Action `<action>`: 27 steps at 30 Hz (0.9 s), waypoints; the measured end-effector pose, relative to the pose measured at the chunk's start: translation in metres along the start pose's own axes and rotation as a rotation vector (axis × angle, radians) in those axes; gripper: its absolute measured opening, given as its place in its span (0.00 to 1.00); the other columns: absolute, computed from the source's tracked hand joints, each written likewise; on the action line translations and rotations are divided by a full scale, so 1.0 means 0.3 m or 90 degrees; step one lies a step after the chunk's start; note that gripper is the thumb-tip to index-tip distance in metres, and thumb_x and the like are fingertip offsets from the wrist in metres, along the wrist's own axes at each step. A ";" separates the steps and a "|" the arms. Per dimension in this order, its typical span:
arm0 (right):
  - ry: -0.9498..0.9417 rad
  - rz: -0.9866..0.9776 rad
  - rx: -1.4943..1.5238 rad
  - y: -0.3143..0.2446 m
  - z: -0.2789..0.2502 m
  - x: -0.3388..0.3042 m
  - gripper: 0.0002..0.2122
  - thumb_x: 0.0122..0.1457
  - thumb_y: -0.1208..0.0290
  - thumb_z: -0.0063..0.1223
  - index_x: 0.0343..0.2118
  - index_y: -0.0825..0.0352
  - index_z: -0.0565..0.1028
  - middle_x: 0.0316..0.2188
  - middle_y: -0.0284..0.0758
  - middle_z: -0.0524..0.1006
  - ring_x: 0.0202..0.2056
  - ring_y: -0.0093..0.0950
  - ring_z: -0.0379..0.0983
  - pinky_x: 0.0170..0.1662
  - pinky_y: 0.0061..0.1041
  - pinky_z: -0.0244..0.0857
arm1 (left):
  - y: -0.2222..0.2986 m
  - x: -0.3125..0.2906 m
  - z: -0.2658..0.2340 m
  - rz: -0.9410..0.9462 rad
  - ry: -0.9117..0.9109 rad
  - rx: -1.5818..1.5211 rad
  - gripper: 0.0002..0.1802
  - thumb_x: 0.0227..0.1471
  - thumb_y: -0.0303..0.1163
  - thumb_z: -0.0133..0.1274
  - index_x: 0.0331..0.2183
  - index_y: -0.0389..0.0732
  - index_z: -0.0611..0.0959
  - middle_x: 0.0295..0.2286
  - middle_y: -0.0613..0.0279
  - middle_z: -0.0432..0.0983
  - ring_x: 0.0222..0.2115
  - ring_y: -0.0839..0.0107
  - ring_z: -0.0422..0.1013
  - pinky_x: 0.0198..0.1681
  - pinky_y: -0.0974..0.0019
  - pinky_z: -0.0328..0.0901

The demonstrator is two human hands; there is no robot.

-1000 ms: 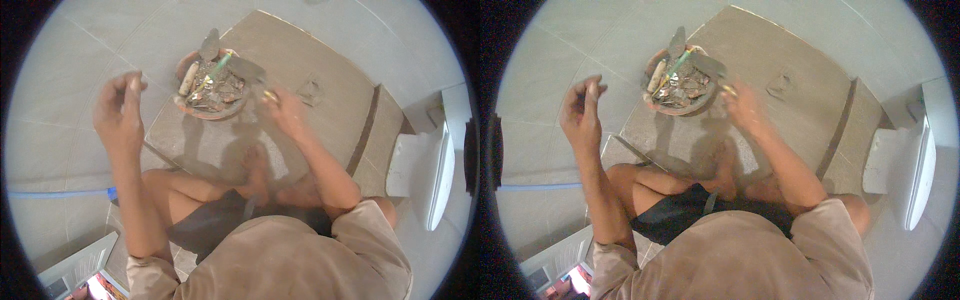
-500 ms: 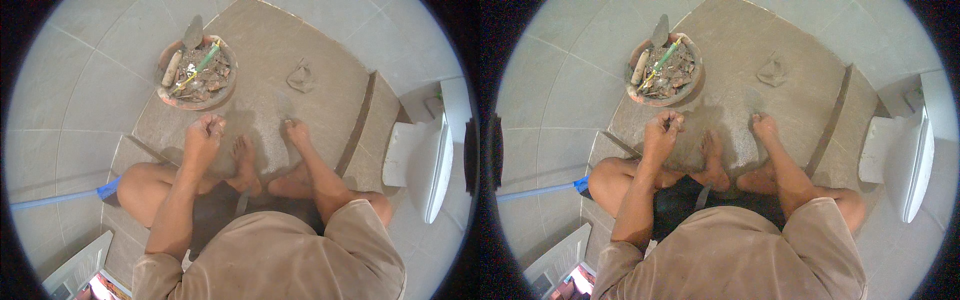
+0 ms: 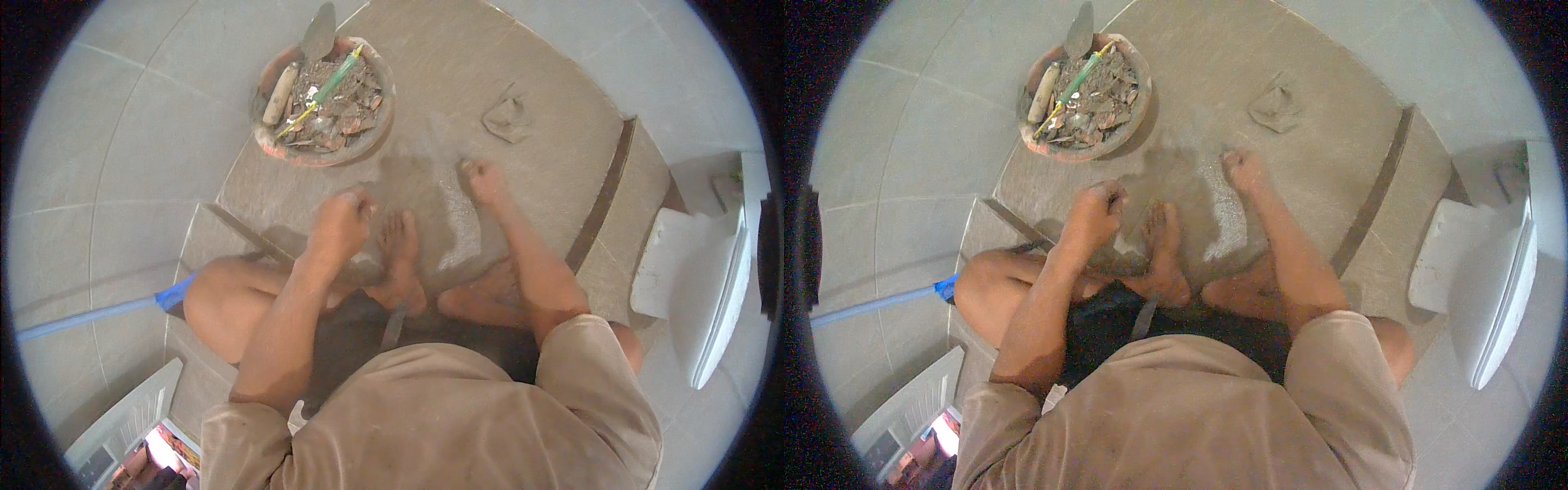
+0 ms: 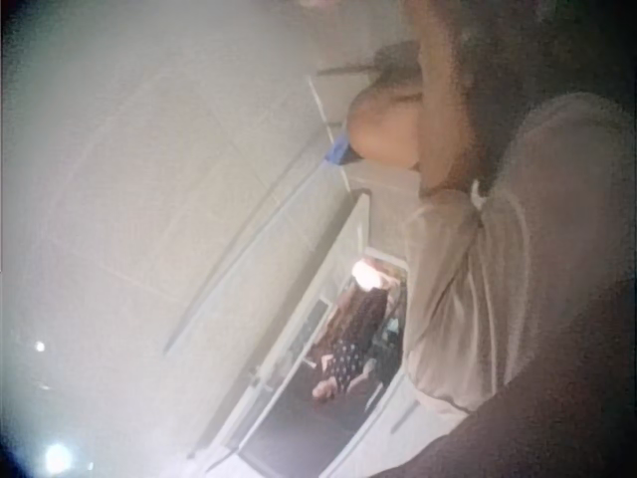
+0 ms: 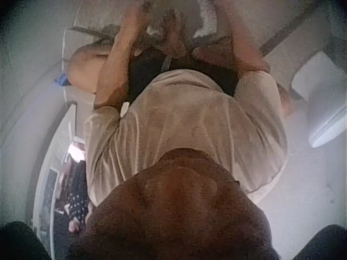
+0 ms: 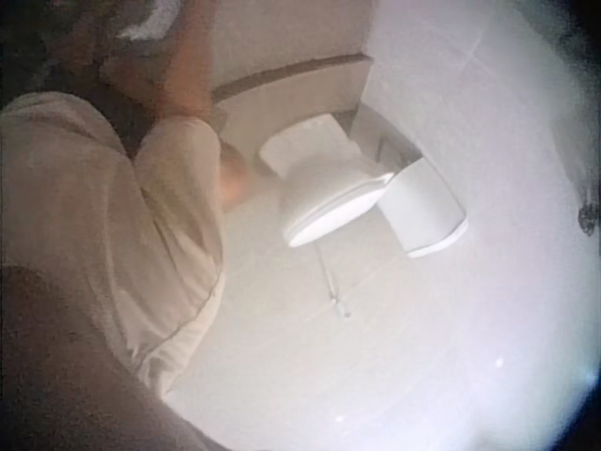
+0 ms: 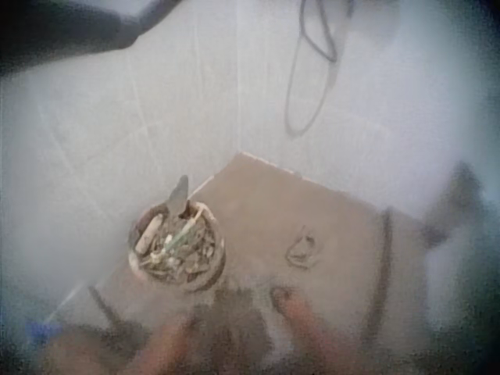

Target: The person cleans a tiled bathroom floor by hand, using a cloth to wipe away debris and water. They gather the debris into a bucket and later use a handheld bidet sprayer to rinse the floor and toilet area.

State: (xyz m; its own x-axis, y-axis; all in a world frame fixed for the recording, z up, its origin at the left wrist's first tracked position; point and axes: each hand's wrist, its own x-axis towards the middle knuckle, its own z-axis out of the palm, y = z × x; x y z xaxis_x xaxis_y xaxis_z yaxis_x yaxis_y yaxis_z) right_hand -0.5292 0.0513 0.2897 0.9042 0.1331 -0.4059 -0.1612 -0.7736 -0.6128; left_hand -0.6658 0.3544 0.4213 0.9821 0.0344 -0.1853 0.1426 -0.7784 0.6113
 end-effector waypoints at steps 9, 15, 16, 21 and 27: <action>-0.136 -0.119 -0.114 -0.133 -0.029 0.078 0.19 0.61 0.56 0.52 0.42 0.69 0.82 0.39 0.52 0.82 0.45 0.51 0.79 0.48 0.46 0.70 | -0.112 -0.021 0.088 -0.112 -0.206 0.100 0.11 0.55 0.27 0.55 0.40 0.35 0.84 0.40 0.39 0.81 0.45 0.41 0.76 0.48 0.46 0.69; -0.037 -0.037 -0.156 0.014 -0.092 0.257 0.19 0.61 0.57 0.52 0.47 0.65 0.82 0.44 0.51 0.82 0.48 0.50 0.79 0.52 0.46 0.70 | -0.073 0.050 0.190 -0.122 -0.283 0.125 0.14 0.54 0.28 0.54 0.42 0.33 0.84 0.42 0.38 0.80 0.47 0.41 0.75 0.51 0.46 0.70; -0.063 -0.071 -0.145 -0.055 -0.078 0.252 0.19 0.61 0.58 0.53 0.47 0.65 0.82 0.44 0.50 0.82 0.47 0.50 0.79 0.51 0.46 0.70 | -0.100 0.052 0.201 -0.143 -0.301 0.135 0.14 0.54 0.29 0.54 0.42 0.33 0.83 0.44 0.37 0.79 0.49 0.41 0.75 0.52 0.46 0.70; -0.256 -0.208 -0.210 -0.183 -0.056 0.209 0.18 0.61 0.57 0.53 0.47 0.63 0.82 0.43 0.49 0.82 0.46 0.49 0.79 0.49 0.46 0.71 | -0.324 0.100 0.384 -0.057 -0.187 0.143 0.22 0.54 0.31 0.56 0.49 0.29 0.78 0.57 0.36 0.68 0.59 0.41 0.66 0.60 0.48 0.65; -0.123 -0.066 -0.109 -0.026 -0.076 0.128 0.16 0.63 0.59 0.52 0.45 0.64 0.81 0.38 0.50 0.82 0.41 0.50 0.79 0.46 0.46 0.70 | -0.182 0.196 0.418 -0.067 -0.150 0.226 0.44 0.53 0.33 0.57 0.65 0.26 0.59 0.66 0.38 0.52 0.69 0.46 0.48 0.71 0.49 0.49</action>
State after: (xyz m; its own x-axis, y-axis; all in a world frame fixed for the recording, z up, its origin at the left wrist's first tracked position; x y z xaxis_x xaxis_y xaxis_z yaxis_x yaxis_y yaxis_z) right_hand -0.4841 0.0484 0.2944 0.8173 0.3203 -0.4790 0.0126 -0.8410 -0.5409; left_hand -0.6312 0.3202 0.2806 0.9036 0.0134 -0.4282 0.1494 -0.9466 0.2856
